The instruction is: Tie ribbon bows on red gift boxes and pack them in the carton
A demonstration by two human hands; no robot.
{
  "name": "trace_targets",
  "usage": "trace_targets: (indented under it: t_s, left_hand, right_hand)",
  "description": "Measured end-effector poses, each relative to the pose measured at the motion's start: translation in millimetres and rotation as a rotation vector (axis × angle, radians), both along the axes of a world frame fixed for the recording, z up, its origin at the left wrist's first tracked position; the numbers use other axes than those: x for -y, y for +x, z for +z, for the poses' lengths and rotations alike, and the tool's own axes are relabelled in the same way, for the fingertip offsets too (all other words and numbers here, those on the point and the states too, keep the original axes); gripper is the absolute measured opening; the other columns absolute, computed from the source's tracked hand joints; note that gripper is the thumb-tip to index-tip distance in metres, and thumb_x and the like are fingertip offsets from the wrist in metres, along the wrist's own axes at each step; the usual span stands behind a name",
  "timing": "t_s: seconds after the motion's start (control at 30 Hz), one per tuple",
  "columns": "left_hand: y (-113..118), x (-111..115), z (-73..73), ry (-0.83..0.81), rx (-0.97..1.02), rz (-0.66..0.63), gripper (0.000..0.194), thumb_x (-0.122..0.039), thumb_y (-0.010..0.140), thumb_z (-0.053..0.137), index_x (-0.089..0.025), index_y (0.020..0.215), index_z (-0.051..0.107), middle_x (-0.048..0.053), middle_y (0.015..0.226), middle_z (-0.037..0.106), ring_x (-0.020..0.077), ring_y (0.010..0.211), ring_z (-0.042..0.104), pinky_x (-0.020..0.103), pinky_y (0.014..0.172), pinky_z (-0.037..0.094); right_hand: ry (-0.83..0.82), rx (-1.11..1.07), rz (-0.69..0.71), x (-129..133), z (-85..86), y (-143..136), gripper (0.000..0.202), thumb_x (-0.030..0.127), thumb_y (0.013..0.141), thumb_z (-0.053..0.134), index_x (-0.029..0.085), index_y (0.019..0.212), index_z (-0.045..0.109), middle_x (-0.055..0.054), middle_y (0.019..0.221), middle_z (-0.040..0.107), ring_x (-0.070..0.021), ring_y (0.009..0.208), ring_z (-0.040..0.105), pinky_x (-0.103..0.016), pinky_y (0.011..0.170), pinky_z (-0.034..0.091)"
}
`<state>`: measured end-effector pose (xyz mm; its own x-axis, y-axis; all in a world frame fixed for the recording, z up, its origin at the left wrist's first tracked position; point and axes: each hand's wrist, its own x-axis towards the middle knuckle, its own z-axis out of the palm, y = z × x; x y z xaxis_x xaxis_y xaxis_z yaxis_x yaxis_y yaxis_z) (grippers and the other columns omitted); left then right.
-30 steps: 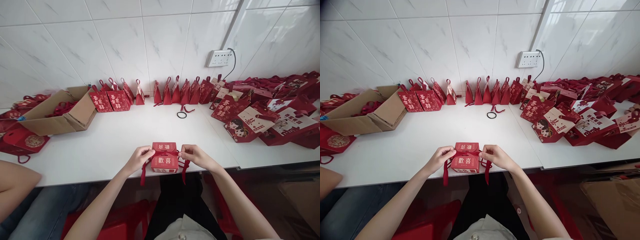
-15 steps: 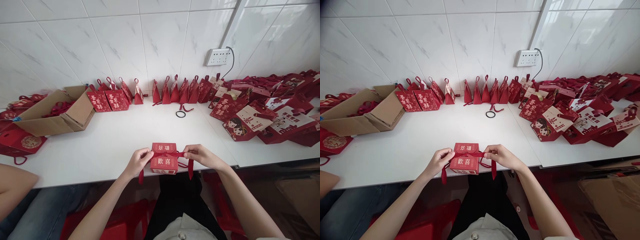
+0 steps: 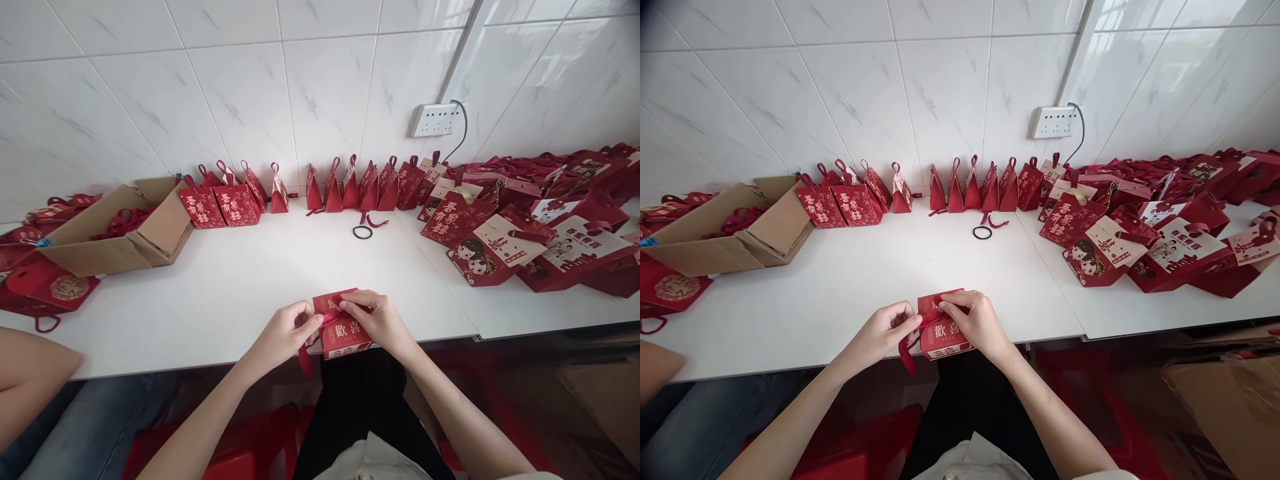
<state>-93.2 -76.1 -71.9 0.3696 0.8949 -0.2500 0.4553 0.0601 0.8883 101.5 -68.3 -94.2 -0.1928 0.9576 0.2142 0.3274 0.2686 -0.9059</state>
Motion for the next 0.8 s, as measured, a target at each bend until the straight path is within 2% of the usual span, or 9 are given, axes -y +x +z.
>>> trace_targets:
  t_s: [0.1, 0.2, 0.27, 0.4, 0.53, 0.6, 0.67, 0.8]
  left_hand:
    - [-2.7, -1.8, 13.8, 0.001, -0.026, -0.06, 0.028, -0.045, 0.085, 0.046, -0.019, 0.073, 0.049, -0.004, 0.059, 0.051, 0.0103, 0.053, 0.045, 0.023, 0.052, 0.035]
    - [-2.3, -7.1, 27.7, 0.04, -0.122, -0.183, 0.021, -0.038, 0.084, 0.048, -0.02, 0.079, 0.056, -0.002, 0.067, 0.059, 0.0121, 0.057, 0.051, 0.023, 0.053, 0.038]
    - [0.3, -12.1, 38.0, 0.151, -0.205, -0.256, 0.016, -0.032, 0.083, 0.048, -0.021, 0.081, 0.059, 0.0, 0.075, 0.062, 0.0137, 0.062, 0.054, 0.024, 0.056, 0.039]
    - [12.2, -22.4, 59.4, 0.412, -0.372, -0.402, 0.02, -0.024, 0.085, 0.043, -0.022, 0.08, 0.062, 0.001, 0.084, 0.061, 0.0141, 0.066, 0.055, 0.026, 0.061, 0.038]
    - [27.6, -33.0, 73.9, 0.57, -0.497, -0.565, 0.028, -0.016, 0.087, 0.037, -0.021, 0.08, 0.064, 0.003, 0.085, 0.058, 0.0164, 0.074, 0.055, 0.027, 0.066, 0.038]
    - [32.4, -39.9, 75.1, 0.613, -0.472, -0.596, 0.027, -0.013, 0.086, 0.039, -0.02, 0.079, 0.063, 0.003, 0.084, 0.059, 0.0178, 0.081, 0.056, 0.028, 0.07, 0.038]
    - [33.3, -47.9, 70.8, 0.6, -0.404, -0.549, 0.02, -0.015, 0.086, 0.042, -0.02, 0.083, 0.061, 0.002, 0.087, 0.06, 0.0179, 0.086, 0.055, 0.028, 0.073, 0.039]
    - [26.0, -59.8, 46.3, 0.453, -0.279, -0.374, 0.01, -0.023, 0.084, 0.048, -0.021, 0.084, 0.057, 0.0, 0.09, 0.061, 0.0165, 0.083, 0.056, 0.028, 0.073, 0.042]
  right_hand:
    - [0.05, 0.02, -0.012, 3.0, -2.7, -1.4, 0.02, 0.024, 0.086, 0.048, 0.02, 0.088, 0.068, -0.005, 0.087, 0.072, -0.0194, 0.08, 0.065, -0.033, 0.077, 0.047]
    - [-0.04, 0.009, -0.073, 6.0, -3.6, -2.4, 0.016, 0.026, 0.086, 0.048, 0.022, 0.097, 0.058, -0.004, 0.09, 0.072, -0.0196, 0.081, 0.066, -0.035, 0.079, 0.047]
    - [-0.098, 0.007, -0.114, 7.4, -2.4, -3.3, 0.018, 0.028, 0.085, 0.05, 0.023, 0.102, 0.053, -0.003, 0.088, 0.073, -0.0205, 0.082, 0.066, -0.037, 0.081, 0.046]
    - [-0.09, 0.064, -0.051, 7.6, 3.7, -5.4, 0.012, 0.024, 0.084, 0.049, 0.024, 0.089, 0.061, -0.001, 0.08, 0.073, -0.0198, 0.08, 0.065, -0.037, 0.084, 0.041]
    - [-0.024, 0.135, -0.056, 5.8, 5.2, -5.8, 0.019, 0.021, 0.084, 0.048, 0.024, 0.075, 0.065, 0.001, 0.072, 0.07, -0.0156, 0.062, 0.059, -0.035, 0.079, 0.041]
    - [-0.02, 0.136, -0.061, 4.9, 3.7, -4.4, 0.019, 0.02, 0.082, 0.049, 0.023, 0.071, 0.065, 0.002, 0.068, 0.068, -0.0152, 0.06, 0.057, -0.034, 0.077, 0.041]
    - [-0.039, 0.083, -0.037, 4.4, 2.3, -2.3, 0.018, 0.02, 0.081, 0.051, 0.023, 0.071, 0.066, 0.001, 0.071, 0.069, -0.0165, 0.065, 0.06, -0.033, 0.077, 0.042]
    - [-0.088, -0.119, 0.062, 4.3, -0.7, 1.7, 0.016, 0.025, 0.082, 0.054, 0.022, 0.075, 0.067, -0.003, 0.086, 0.07, -0.0188, 0.085, 0.063, -0.032, 0.08, 0.046]
